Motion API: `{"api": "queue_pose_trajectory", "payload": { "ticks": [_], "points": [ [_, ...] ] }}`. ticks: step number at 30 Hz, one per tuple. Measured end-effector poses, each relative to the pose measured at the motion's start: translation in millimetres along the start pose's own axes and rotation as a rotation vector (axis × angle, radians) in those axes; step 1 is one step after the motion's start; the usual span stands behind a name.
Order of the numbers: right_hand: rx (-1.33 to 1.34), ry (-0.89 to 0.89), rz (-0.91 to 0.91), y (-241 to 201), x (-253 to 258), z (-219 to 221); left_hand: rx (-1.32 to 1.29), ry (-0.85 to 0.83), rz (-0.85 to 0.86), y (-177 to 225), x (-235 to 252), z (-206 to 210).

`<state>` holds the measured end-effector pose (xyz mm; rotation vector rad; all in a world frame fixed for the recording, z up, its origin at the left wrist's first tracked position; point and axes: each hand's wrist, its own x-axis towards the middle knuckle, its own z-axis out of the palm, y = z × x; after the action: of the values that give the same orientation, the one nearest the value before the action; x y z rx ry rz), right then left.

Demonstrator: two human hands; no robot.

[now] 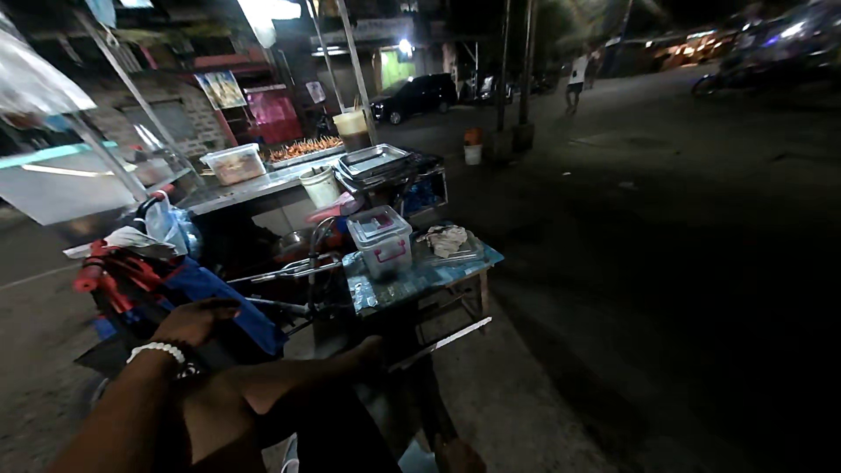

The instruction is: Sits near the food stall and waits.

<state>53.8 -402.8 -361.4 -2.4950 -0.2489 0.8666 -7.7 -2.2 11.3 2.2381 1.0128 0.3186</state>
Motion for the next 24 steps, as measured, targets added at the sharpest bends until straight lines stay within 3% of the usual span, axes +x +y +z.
{"api": "queue_pose_trajectory", "payload": {
  "ticks": [10, 14, 19, 24],
  "points": [
    [0.097, -0.01, 0.077, -5, -2, -4, -0.031, -0.015, -0.019, 3, -4, 1],
    [-0.005, -0.007, -0.011, -3, -2, -3, 0.006, -0.035, 0.0, 4, -4, 0],
    [0.121, 0.029, 0.099, -4, 1, 2, -0.008, -0.026, 0.001, 3, -4, 0],
    [0.104, 0.025, 0.096, -4, 1, 3, 0.012, -0.034, -0.024, 18, -23, 0]
  ]
}}
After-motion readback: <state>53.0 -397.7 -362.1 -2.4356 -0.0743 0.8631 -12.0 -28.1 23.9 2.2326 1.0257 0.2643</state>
